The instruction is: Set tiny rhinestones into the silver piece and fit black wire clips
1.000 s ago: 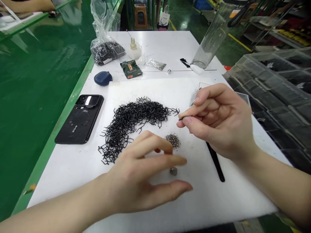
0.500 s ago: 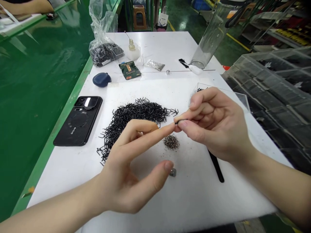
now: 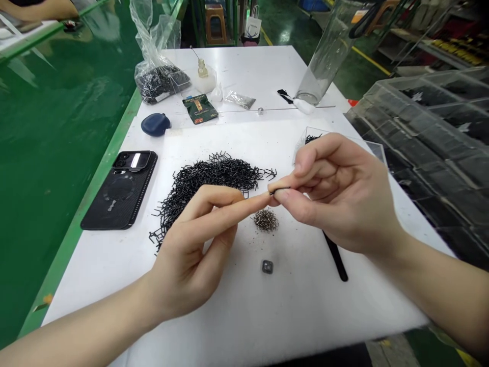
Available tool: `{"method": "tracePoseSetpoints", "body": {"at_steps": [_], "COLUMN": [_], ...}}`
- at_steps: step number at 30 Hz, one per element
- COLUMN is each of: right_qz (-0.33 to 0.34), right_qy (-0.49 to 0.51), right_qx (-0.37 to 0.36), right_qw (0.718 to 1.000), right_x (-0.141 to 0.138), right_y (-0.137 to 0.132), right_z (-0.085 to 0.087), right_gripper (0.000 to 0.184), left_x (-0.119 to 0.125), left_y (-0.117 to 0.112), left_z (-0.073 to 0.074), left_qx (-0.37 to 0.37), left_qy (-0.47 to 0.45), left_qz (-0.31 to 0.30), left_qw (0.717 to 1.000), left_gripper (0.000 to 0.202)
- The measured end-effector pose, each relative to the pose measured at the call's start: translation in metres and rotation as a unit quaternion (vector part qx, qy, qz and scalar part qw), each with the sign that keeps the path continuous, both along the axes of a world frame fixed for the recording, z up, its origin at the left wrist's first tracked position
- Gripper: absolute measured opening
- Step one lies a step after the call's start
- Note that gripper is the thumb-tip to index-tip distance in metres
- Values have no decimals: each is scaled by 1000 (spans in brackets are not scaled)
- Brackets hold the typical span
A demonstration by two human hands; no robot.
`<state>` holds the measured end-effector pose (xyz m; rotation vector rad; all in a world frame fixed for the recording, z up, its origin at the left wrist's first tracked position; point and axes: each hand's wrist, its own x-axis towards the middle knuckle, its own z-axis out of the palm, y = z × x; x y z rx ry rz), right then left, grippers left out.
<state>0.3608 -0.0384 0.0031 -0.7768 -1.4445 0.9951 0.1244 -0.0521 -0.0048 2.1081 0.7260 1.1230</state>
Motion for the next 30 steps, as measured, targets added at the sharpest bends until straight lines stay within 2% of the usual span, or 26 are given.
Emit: {"method": "tracePoseSetpoints", "body": {"at_steps": [6, 11, 13, 15, 19, 21, 23, 26, 30], "right_qz": [-8, -15, -38, -84, -193, -200, -212, -241, -282], "right_qy": [-5, 3, -8, -46, -224, -278, -336, -413, -413], "right_qx": [14, 36, 55, 78, 100, 81, 43, -33, 2], "right_qw": [1000, 999, 998, 992, 950, 936, 917, 877, 866], "right_x": [-1, 4, 16, 36, 86, 102, 108, 108, 109], "right_y": [1, 9, 17, 28, 48, 53, 55, 54, 39], "right_z": [0, 4, 11, 21, 40, 42, 40, 37, 51], "right_gripper": [33, 33, 33, 29, 17, 16, 9, 6, 15], "left_x": [1, 4, 5, 5, 6, 6, 5, 5, 5], "left_y": [3, 2, 0, -1, -1, -1, -2, -4, -4], "left_z": [-3, -9, -9, -8, -6, -7, -9, -14, -19], "left_qx": [4, -57, -41, 9, 44, 63, 68, 33, 38], "left_qy": [-5, -20, -10, 8, 105, 126, 129, 131, 135], "left_qz": [-19, -36, -36, -44, -86, -129, -137, -107, -113], "left_qw": [1000, 998, 998, 999, 990, 982, 980, 985, 984], "left_gripper": [72, 70, 75, 72, 45, 42, 40, 30, 28]}}
